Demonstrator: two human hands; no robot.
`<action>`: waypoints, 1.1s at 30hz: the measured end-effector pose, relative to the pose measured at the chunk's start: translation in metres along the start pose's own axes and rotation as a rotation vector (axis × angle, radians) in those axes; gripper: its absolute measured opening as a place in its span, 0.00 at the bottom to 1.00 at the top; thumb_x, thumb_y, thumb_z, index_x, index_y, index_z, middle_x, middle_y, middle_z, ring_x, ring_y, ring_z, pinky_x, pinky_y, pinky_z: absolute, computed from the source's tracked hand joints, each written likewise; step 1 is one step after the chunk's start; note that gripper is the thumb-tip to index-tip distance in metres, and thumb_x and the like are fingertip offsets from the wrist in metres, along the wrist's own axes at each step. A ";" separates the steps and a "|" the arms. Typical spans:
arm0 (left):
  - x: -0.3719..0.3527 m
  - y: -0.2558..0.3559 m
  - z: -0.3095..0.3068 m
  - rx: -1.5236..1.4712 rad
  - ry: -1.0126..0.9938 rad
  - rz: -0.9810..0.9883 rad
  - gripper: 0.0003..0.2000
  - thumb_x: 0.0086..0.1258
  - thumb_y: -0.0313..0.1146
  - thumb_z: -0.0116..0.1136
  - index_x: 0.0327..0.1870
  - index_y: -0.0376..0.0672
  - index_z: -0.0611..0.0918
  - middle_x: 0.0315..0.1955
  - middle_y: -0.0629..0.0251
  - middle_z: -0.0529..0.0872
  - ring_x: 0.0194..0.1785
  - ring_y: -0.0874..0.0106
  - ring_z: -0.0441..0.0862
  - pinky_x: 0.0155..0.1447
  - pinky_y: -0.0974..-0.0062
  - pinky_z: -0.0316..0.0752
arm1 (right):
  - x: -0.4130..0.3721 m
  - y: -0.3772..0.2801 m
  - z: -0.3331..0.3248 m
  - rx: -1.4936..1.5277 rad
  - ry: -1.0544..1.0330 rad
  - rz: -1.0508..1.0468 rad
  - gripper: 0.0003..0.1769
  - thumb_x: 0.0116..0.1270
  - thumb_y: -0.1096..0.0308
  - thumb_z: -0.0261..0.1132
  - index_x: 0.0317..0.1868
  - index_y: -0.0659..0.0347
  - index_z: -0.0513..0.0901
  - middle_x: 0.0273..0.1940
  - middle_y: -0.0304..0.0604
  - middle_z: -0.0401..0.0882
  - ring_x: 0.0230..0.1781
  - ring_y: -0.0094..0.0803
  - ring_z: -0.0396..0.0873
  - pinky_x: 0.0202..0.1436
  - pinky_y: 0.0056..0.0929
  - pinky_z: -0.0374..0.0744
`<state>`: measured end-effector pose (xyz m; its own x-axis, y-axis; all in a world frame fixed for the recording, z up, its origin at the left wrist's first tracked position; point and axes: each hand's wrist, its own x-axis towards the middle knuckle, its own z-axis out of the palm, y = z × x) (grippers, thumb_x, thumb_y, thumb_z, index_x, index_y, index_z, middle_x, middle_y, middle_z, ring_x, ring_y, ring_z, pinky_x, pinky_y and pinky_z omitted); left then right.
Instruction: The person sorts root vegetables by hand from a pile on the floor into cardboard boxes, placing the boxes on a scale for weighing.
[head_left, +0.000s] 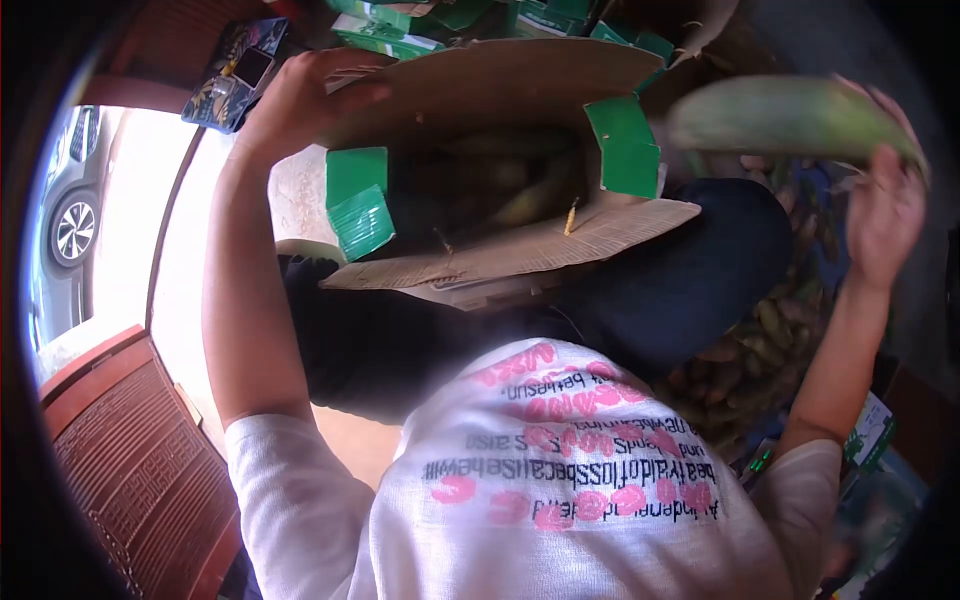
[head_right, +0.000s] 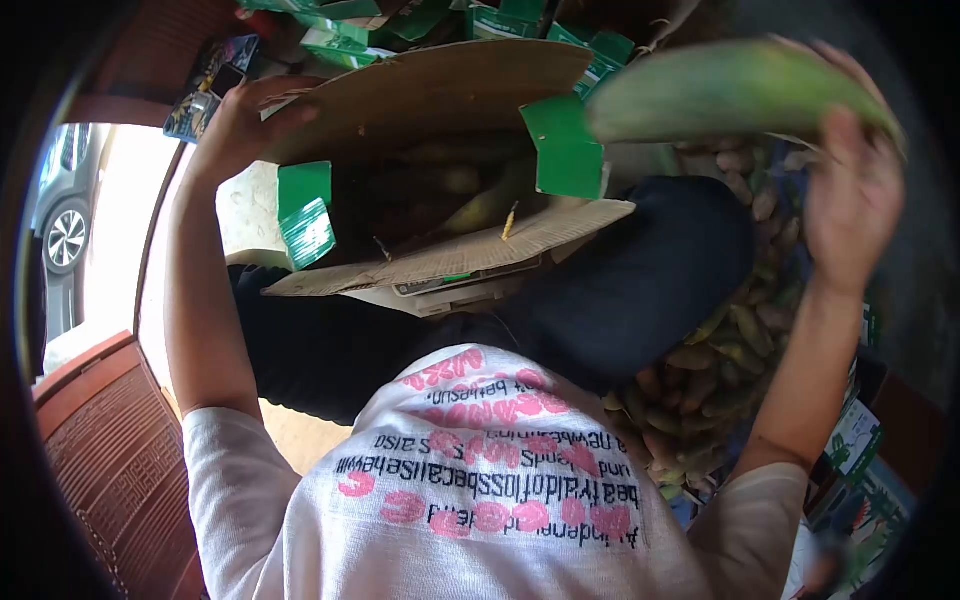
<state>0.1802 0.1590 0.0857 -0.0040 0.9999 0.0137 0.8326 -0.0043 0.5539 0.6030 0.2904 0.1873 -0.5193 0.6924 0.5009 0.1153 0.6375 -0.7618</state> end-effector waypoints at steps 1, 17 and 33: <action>-0.001 0.000 -0.001 0.051 -0.002 -0.014 0.16 0.61 0.36 0.63 0.47 0.38 0.82 0.42 0.58 0.85 0.45 0.67 0.82 0.52 0.72 0.73 | 0.009 0.001 0.029 0.016 -0.095 -0.007 0.17 0.70 0.69 0.56 0.55 0.69 0.72 0.49 0.50 0.78 0.50 0.32 0.77 0.55 0.28 0.75; -0.002 -0.009 -0.002 0.103 0.083 0.154 0.11 0.60 0.35 0.64 0.40 0.39 0.84 0.32 0.56 0.85 0.35 0.62 0.82 0.41 0.71 0.74 | -0.015 0.076 0.213 -0.230 -0.689 0.365 0.18 0.56 0.61 0.69 0.39 0.67 0.79 0.34 0.52 0.82 0.38 0.40 0.82 0.41 0.32 0.79; -0.002 -0.004 -0.013 -0.255 0.045 -0.053 0.19 0.70 0.47 0.53 0.48 0.39 0.82 0.41 0.60 0.85 0.48 0.72 0.80 0.55 0.76 0.71 | -0.052 0.070 -0.007 0.686 0.499 0.617 0.16 0.66 0.74 0.58 0.51 0.75 0.71 0.46 0.53 0.78 0.47 0.40 0.78 0.59 0.35 0.75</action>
<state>0.1694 0.1567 0.0946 -0.0727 0.9973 0.0130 0.6637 0.0387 0.7470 0.6440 0.3011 0.1111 -0.1073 0.9924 -0.0595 -0.3446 -0.0933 -0.9341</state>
